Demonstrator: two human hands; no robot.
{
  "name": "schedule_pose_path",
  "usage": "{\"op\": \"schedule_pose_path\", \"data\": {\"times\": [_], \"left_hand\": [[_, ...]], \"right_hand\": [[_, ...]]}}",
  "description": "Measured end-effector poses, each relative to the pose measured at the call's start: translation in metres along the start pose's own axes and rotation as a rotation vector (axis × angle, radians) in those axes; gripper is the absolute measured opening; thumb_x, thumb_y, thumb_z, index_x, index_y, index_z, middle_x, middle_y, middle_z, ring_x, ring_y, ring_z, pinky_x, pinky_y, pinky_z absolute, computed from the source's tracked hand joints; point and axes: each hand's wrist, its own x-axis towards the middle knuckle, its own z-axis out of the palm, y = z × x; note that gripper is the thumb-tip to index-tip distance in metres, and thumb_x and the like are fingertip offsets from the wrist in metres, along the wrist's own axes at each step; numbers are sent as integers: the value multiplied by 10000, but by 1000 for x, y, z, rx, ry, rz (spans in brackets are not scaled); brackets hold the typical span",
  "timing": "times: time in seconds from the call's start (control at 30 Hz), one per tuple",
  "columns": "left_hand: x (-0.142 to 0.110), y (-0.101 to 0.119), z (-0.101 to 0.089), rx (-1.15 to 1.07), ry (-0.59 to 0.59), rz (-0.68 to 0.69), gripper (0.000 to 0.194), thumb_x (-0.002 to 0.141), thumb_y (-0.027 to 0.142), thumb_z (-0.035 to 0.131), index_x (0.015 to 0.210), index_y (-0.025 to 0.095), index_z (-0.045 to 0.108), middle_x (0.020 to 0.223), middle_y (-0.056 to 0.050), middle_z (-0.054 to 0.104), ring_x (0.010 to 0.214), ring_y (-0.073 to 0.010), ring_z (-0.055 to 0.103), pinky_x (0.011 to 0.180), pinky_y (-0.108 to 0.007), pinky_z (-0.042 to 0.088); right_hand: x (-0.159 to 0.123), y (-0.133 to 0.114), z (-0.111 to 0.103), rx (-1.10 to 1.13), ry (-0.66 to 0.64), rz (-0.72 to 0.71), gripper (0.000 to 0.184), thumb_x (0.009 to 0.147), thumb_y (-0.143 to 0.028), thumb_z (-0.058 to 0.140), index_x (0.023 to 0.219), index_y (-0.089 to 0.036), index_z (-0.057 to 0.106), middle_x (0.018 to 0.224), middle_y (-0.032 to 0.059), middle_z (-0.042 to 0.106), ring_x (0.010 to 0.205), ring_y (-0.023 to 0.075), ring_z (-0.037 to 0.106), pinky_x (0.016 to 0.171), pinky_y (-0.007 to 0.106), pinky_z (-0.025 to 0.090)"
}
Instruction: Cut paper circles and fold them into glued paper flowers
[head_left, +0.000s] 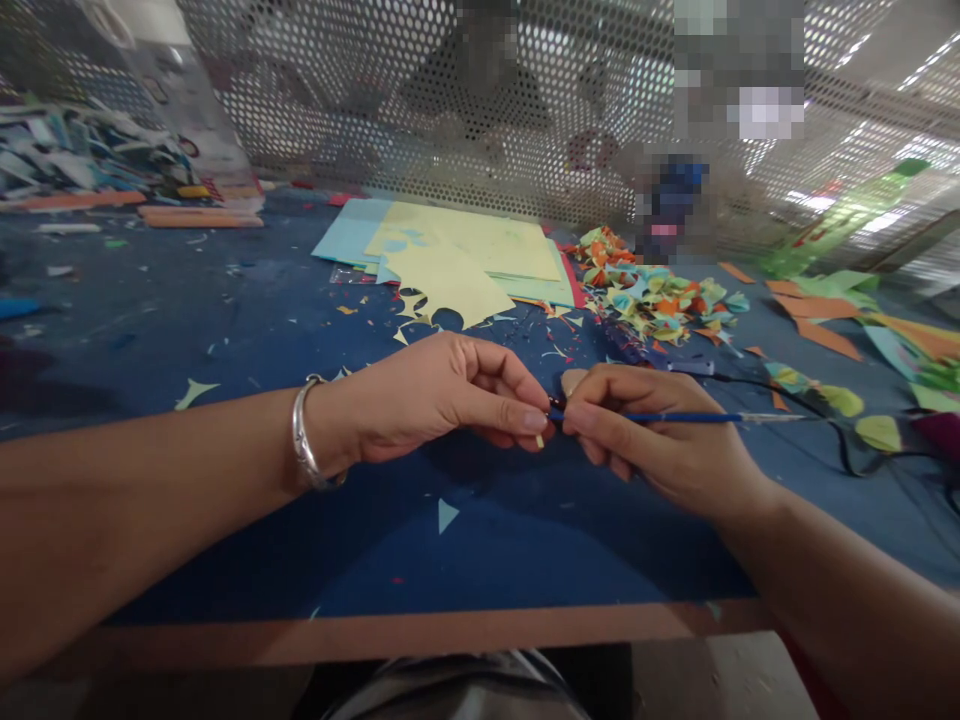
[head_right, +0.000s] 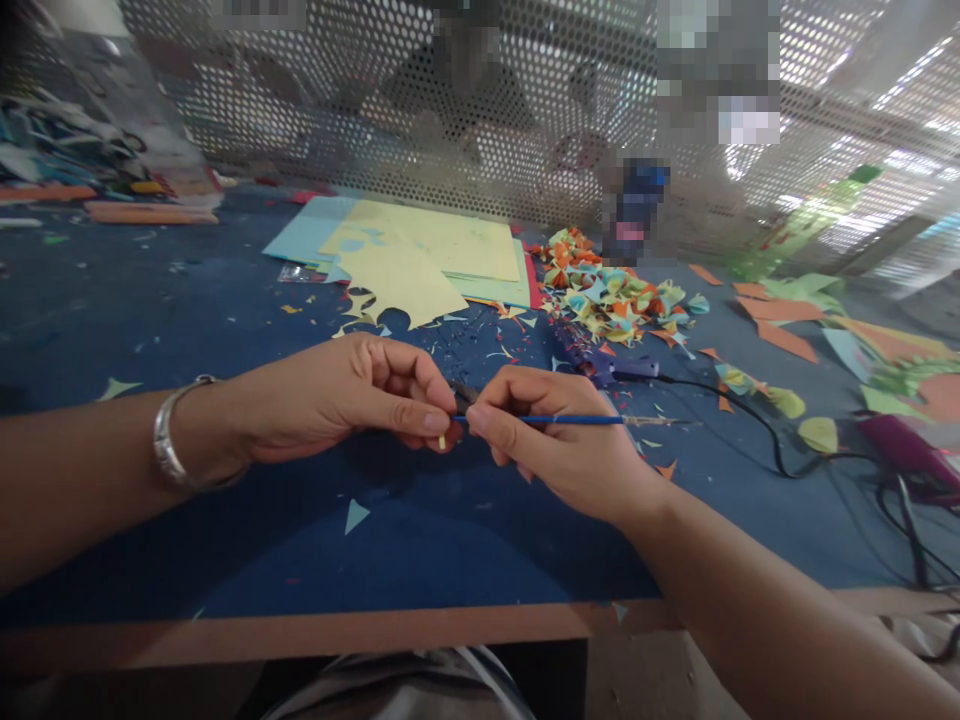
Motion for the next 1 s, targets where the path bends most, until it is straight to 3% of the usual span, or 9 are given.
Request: {"op": "schedule_pose_path", "data": {"times": [0.13,0.4,0.67,1.0], "left_hand": [[-1,4,0,-4,-4,-16,118,846,262,758,828,149,728,805,-30,766,761,-110,707,739,-220,538],[-2,4,0,5,7,-7,81,803,147,782,864,136,730,783,-21,762,739,-95,706,717,-199,540],[0,2,-1,22,11,8,90,782,141,787,848,136,726,773,-28,766,728,-104,706,705,-208,532],[1,2,-1,45,32,-3,114,777,111,783,852,147,705,759,-5,756,715,-80,693,695,-177,514]], "right_hand": [[0,0,0,46,9,10,322,916,-438,664,732,-175,651,611,-7,594,448,73,511,388,179,410],[-1,3,1,62,0,5,309,920,-409,664,720,-175,635,610,-13,579,459,67,502,397,171,400],[0,1,2,74,6,20,334,861,-425,736,673,-173,623,573,-20,569,433,64,478,396,187,358],[-1,2,0,53,-6,49,328,888,-399,708,667,-173,622,562,-28,573,417,51,474,394,179,337]]}}
